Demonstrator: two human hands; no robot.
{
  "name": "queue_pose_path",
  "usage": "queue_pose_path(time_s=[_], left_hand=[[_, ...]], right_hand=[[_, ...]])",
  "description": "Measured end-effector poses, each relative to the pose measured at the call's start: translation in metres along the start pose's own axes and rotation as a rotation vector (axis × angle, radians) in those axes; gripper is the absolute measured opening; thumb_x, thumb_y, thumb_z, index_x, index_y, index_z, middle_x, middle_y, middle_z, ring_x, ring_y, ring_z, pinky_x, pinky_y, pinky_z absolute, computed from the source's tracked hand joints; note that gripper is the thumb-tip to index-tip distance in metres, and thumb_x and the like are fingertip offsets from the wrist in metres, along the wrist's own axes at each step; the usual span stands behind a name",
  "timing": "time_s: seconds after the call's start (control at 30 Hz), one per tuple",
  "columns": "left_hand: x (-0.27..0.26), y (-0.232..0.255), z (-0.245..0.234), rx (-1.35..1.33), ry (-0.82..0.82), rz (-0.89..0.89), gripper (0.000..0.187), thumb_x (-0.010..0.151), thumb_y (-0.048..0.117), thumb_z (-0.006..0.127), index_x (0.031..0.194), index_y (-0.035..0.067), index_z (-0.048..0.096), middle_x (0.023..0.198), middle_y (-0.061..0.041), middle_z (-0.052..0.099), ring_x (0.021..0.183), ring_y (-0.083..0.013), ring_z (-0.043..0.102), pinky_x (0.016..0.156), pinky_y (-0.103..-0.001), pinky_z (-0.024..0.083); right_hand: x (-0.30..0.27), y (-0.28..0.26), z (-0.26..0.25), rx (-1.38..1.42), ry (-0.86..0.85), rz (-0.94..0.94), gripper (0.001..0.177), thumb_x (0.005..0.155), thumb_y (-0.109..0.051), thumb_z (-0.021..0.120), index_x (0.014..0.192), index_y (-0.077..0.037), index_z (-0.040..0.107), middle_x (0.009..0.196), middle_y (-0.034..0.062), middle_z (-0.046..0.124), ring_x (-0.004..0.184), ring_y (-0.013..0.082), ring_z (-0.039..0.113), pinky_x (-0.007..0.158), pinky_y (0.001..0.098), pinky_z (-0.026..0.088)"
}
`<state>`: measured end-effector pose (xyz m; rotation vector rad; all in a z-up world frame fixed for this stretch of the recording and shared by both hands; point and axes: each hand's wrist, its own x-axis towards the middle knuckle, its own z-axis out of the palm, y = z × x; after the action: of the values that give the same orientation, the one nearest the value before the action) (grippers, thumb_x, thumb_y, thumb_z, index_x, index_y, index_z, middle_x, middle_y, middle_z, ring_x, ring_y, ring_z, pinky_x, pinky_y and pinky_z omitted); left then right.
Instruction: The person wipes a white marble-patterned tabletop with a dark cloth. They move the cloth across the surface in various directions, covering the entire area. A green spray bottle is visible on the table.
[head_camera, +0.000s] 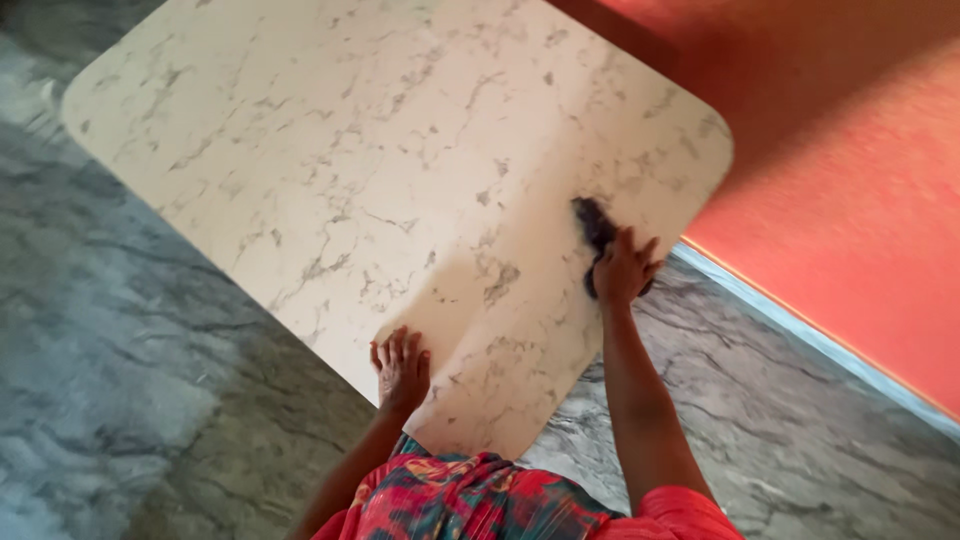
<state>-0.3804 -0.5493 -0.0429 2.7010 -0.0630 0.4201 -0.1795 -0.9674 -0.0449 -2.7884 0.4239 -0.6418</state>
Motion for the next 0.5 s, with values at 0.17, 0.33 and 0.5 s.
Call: queue_pose_path(time_s=[0.17,0.33,0.5], left_hand=[[0.002,0.005,0.0,0.137,-0.012,0.028,0.046,0.095,0.033,0.06,0.135,0.011,0.056,0.145,-0.016,0.051,0.134,-0.0373,0.045,0.118,-0.065,0.019],[0.005,0.011,-0.005,0.233,-0.131,0.026,0.051,0.092,0.036,0.059,0.135,0.007,0.055,0.145,-0.018,0.051,0.136,-0.0355,0.044,0.116,-0.066,0.018],[0.008,0.012,-0.008,0.219,-0.1,0.023,0.05,0.093,0.037,0.059,0.133,0.008,0.056,0.144,-0.017,0.052,0.135,-0.0335,0.045,0.117,-0.066,0.018]], right_hand=[[-0.004,-0.108,0.05,0.0,0.026,-0.225,0.044,0.093,-0.029,0.063,0.136,-0.02,0.065,0.145,0.0027,0.061,0.141,0.0466,0.04,0.111,0.073,0.025],[-0.11,-0.223,0.042,0.364,-0.346,-0.802,0.04,0.093,-0.027,0.065,0.133,-0.026,0.068,0.145,-0.0019,0.062,0.144,0.0401,0.04,0.116,0.0674,0.024],[-0.077,-0.225,0.052,0.585,-0.378,-1.004,0.037,0.094,-0.024,0.068,0.13,-0.032,0.072,0.145,-0.0064,0.063,0.147,0.0336,0.039,0.121,0.0619,0.023]])
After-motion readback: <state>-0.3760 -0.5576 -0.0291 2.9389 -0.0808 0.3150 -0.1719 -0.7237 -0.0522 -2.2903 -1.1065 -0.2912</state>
